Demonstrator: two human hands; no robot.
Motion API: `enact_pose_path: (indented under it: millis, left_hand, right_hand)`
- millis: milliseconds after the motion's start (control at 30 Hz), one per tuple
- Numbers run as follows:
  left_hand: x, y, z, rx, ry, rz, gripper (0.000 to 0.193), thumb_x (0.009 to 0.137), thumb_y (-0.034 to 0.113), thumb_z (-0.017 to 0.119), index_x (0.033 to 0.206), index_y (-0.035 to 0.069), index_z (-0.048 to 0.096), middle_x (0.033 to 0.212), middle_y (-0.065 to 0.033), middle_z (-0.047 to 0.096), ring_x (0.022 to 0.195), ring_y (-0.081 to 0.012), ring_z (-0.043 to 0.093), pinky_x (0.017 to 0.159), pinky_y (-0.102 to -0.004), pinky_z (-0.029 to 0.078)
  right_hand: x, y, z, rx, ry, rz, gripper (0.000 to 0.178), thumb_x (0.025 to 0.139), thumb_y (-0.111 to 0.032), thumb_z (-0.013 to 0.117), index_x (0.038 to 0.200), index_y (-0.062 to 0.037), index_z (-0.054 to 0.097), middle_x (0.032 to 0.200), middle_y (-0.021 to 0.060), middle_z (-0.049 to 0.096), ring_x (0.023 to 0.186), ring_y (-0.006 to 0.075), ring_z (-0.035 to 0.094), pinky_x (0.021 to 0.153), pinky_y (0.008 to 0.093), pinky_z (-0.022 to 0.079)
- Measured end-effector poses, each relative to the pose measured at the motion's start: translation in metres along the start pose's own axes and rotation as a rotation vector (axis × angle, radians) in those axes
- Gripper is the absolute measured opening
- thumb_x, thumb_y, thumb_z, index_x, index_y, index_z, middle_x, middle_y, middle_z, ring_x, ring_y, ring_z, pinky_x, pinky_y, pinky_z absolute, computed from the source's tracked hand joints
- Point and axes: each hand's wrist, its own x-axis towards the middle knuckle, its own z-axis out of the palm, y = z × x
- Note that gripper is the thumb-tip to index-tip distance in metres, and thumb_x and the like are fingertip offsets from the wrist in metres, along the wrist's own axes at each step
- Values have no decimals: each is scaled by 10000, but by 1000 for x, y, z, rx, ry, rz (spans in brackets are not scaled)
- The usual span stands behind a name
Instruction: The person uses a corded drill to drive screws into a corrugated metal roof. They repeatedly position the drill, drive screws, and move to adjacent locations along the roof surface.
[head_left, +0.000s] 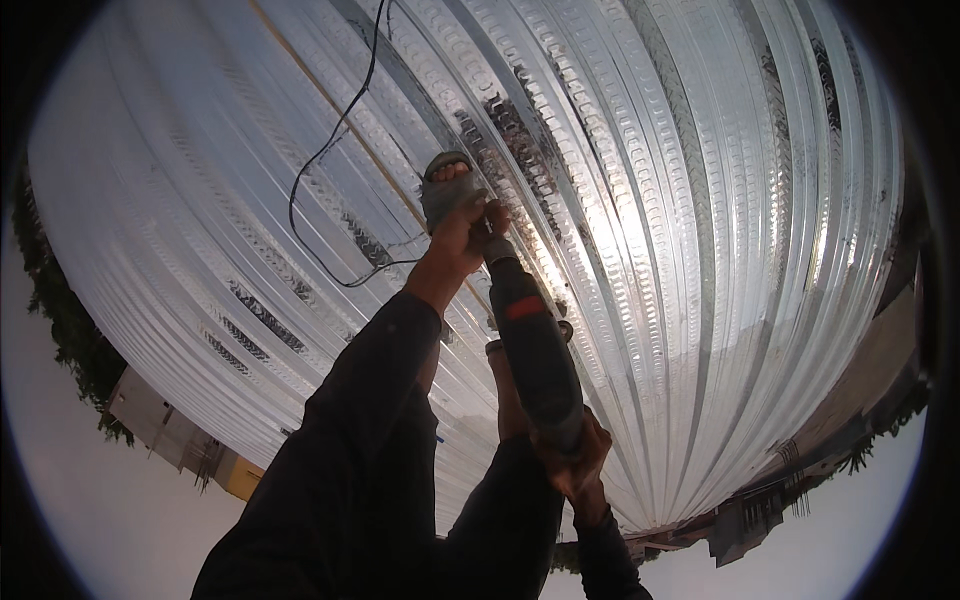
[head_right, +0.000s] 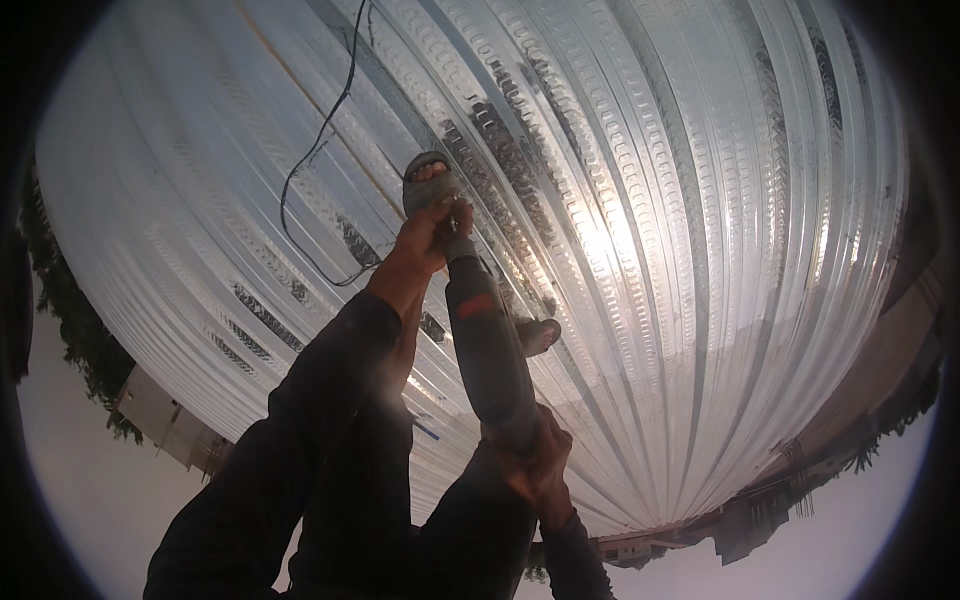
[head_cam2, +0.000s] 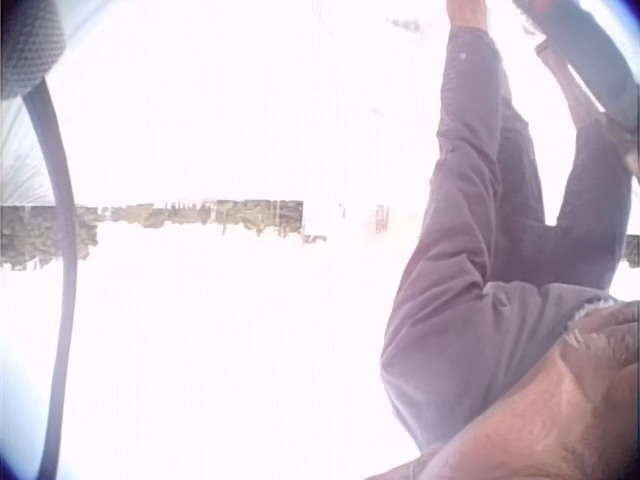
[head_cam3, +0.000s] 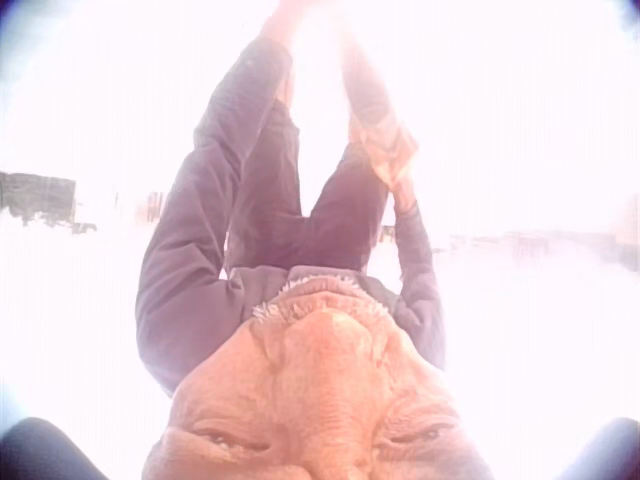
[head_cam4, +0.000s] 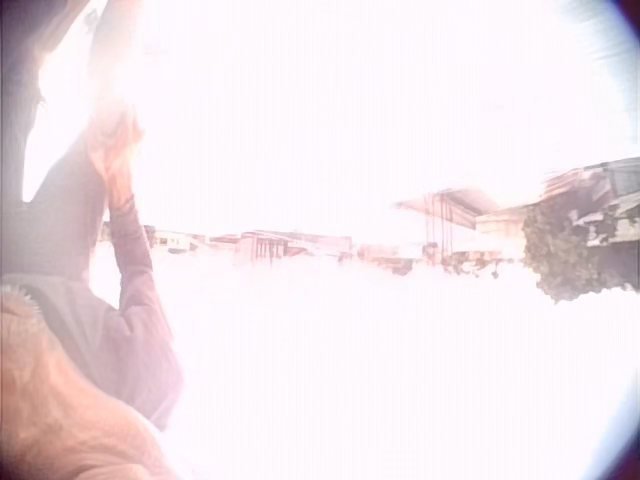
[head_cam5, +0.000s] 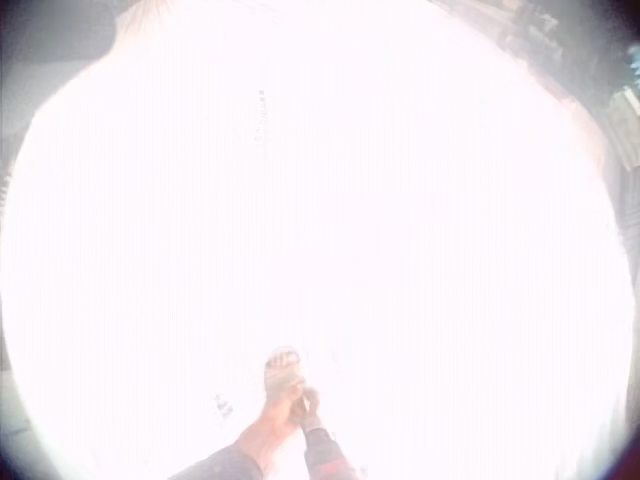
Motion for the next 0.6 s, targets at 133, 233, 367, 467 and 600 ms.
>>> enact_pose_path:
  millis: [133, 233, 367, 467, 600]
  left_hand:
    - [22, 17, -32, 12, 49, 79, 427, 980, -53, 502, 1350, 159, 492, 1222, -7, 639, 864, -213, 666, 715, -397, 553]
    - [45, 44, -58, 12, 31, -66, 265, 981, -5, 547, 1240, 50, 531, 1134, -64, 625, 892, -220, 670, 779, -393, 581]
    - [57, 44, -58, 3, 28, -38, 197, 981, 31, 582, 1170, -17, 551, 1045, -101, 622, 881, -227, 673, 798, -380, 599]
    - [89, 33, -69, -50, 121, 93, 175, 984, 40, 581, 1144, -23, 548, 996, -101, 607, 864, -227, 664, 795, -369, 602]
    - [114, 32, -57, 32, 102, -59, 121, 988, 19, 547, 1101, -24, 541, 952, -118, 582, 863, -230, 643, 795, -370, 604]
  right_hand:
    - [21, -15, 19, -9, -36, -34, 547, 664, -129, 842, 1137, 17, 611, 956, 183, 690, 779, 363, 716, 665, 423, 581]
    - [39, -22, 32, -37, -50, -31, 546, 666, -130, 838, 1138, 22, 608, 955, 183, 689, 782, 358, 718, 663, 423, 583]
    - [55, -26, 45, -92, -48, 0, 579, 649, -118, 839, 1158, 27, 603, 953, 178, 689, 773, 358, 715, 651, 421, 583]
    - [69, -19, 53, -179, -57, -114, 607, 700, -196, 808, 1208, 53, 586, 1008, 213, 686, 812, 384, 710, 670, 441, 583]
    - [75, 13, 54, -279, -97, -140, 771, 783, -457, 750, 1280, 97, 545, 1101, 275, 663, 906, 425, 695, 734, 479, 577]
